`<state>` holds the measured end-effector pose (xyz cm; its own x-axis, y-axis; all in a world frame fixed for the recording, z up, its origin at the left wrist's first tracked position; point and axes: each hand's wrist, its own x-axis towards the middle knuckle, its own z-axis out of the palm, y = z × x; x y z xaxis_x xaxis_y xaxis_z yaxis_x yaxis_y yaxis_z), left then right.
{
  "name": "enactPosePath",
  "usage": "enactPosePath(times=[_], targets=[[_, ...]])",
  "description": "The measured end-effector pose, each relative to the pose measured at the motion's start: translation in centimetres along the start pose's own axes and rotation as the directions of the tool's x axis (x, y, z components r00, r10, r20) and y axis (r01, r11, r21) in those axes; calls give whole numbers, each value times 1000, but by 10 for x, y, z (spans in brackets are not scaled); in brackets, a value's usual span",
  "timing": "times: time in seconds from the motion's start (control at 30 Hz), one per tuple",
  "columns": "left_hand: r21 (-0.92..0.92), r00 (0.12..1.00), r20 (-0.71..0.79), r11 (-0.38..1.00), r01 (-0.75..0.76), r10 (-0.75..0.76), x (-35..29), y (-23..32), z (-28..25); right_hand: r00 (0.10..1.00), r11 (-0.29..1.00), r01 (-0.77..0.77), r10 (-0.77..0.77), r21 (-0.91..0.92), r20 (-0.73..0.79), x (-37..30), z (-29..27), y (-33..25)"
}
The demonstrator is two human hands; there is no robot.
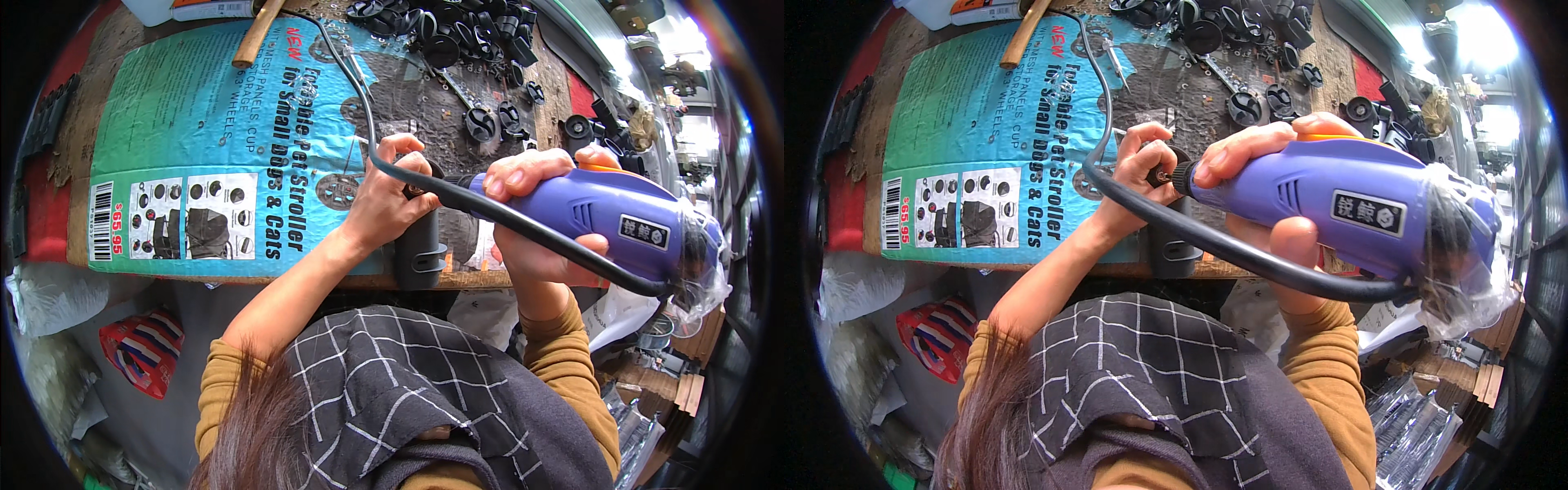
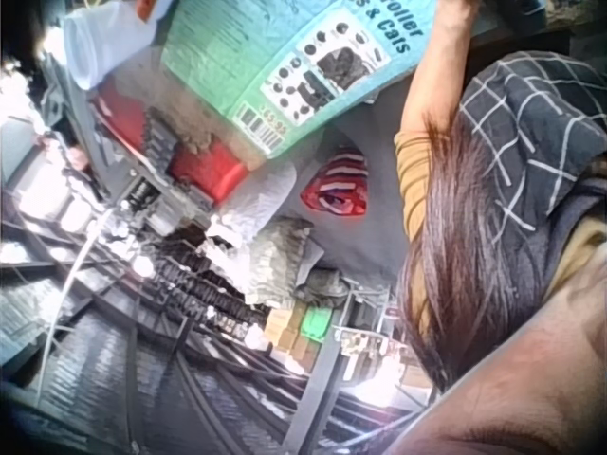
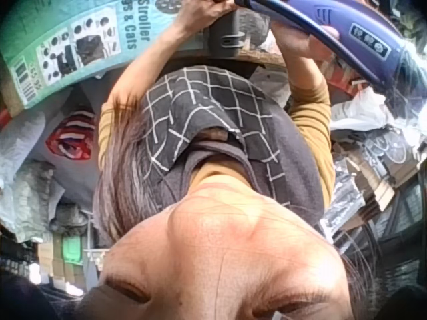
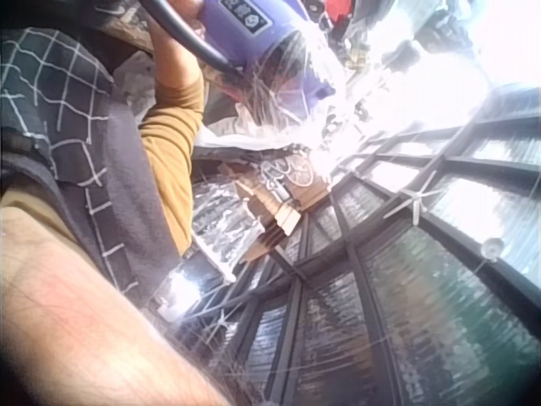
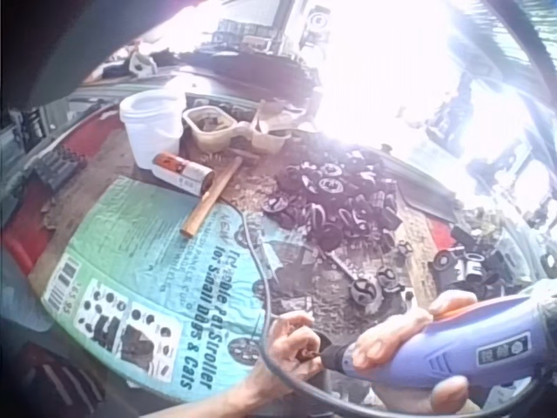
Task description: The person assembles small wheels by inserting bearings and hubs into wheel casings, then uses a heat gun to apply heat to the assembled parts. The person repeats this process for multiple wheels, placing finished units aside.
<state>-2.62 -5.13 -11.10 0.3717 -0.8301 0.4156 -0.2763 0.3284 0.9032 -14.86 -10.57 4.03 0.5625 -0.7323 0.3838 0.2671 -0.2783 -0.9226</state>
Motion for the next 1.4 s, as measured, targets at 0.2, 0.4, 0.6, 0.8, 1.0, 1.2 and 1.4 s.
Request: enactPosePath(times=[0.2,0.4,0.6,0.8,1.0,1.2,1.4], targets=[[77,1000,-22,997,8,-6,1,2,0,999,1000,-15,15,3,44,-4,8,-2],[54,998,-55,999,-2,5,2,2,3,985,994,-31,48,-106,163,-4,3,-10],[-2,998,-55,1000,-8,8,3,4,2,990,1000,-2,4,-17,142,-4,5,-4],[50,987,64,988,144,-147,12,6,1,995,997,-77,78,-23,59,-6,11,-8],[74,987,9,984,161,-162,12,12,1,994,994,-106,106,15,42,0,13,-2],[80,990,1,987,137,-138,14,11,1,982,983,-167,173,-73,78,6,10,-2],[77,978,46,976,202,-205,13,11,0,982,984,-90,114,-153,151,6,6,-5]])
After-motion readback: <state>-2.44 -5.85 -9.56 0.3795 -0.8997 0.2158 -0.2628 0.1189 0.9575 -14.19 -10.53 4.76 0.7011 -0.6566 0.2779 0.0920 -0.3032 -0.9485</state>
